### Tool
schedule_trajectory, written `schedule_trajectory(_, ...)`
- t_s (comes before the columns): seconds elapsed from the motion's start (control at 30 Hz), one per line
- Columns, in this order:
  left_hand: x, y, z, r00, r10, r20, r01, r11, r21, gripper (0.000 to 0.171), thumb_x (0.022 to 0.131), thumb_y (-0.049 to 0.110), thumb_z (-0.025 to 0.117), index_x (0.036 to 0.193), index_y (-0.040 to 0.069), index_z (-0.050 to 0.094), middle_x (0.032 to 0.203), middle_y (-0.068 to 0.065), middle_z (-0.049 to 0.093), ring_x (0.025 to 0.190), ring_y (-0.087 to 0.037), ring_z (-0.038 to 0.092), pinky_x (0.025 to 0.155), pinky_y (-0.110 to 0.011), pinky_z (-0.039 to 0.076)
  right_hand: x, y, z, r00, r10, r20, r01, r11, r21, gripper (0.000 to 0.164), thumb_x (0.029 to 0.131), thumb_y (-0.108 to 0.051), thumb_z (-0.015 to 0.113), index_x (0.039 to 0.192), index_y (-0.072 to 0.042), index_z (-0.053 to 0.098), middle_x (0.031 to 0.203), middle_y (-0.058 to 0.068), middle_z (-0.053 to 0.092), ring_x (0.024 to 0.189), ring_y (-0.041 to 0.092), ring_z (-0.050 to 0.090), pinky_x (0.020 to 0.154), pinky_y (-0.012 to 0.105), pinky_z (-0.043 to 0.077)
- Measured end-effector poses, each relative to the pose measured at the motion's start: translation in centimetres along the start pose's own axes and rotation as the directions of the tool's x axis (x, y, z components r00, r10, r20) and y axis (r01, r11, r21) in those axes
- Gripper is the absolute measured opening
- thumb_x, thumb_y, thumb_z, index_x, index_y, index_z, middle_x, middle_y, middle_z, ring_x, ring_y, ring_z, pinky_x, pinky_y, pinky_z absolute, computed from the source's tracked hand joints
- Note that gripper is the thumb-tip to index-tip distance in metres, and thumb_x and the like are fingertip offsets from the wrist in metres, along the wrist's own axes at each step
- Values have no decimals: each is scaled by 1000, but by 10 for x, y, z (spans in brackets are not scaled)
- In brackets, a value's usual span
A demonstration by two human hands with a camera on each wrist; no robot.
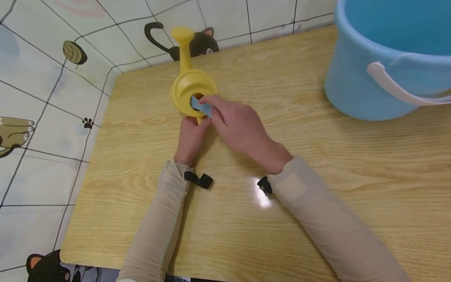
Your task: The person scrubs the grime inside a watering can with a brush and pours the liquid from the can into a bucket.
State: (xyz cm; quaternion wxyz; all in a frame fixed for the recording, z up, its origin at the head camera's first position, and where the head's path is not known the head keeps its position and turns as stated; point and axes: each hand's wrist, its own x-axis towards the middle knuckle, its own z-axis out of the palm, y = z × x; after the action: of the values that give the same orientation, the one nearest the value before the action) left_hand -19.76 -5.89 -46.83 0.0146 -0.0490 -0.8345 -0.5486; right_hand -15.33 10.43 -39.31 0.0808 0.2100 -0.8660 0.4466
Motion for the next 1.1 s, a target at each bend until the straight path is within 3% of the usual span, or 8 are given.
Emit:
schedule_trajectory(0.3,2,1,2,1000,-11,-18,12,999,30,19,80,23,61,68,11,52,57,2,39,53,-12,40,49,-25,31,1,6,-9,992,-121,-38,113,980,-164,29,95,-21,42,122,-14,50,69,-3,58,52,8,47,46,27,33)
schedule_trajectory(0.53,2,0,1,999,2,-44,-1,1000,18,25,80,26,59,63,11,49,54,2,37,51,-12,38,49,-26,30,1,7,-8,970,-234,-62,212,945,-250,25,90,-23,53,110,-9,59,67,-2,57,47,11,41,45,26,29)
schedule_trajectory(0.73,0,0,2,1000,-4,-31,5,1000,23,21,79,22,58,64,10,49,55,2,37,51,-12,39,48,-26,31,1,8,-17,962,-238,-135,198,945,-261,19,87,-22,57,100,-10,64,61,-2,53,44,12,33,45,27,25)
schedule_trajectory(0.97,0,0,2,999,-11,-42,13,999,41,28,78,24,58,58,9,45,52,3,35,47,-12,37,46,-26,29,0,9,-15,966,-248,-71,227,947,-226,23,88,-26,55,101,-10,65,68,-2,60,48,10,38,47,25,31)
schedule_trajectory(1.1,0,0,2,999,-2,-38,4,999,33,26,79,24,58,61,10,47,53,3,36,49,-13,38,47,-26,30,1,10,-20,967,-232,-102,206,955,-212,21,87,-25,56,101,-13,67,63,-4,56,47,10,35,47,26,28)
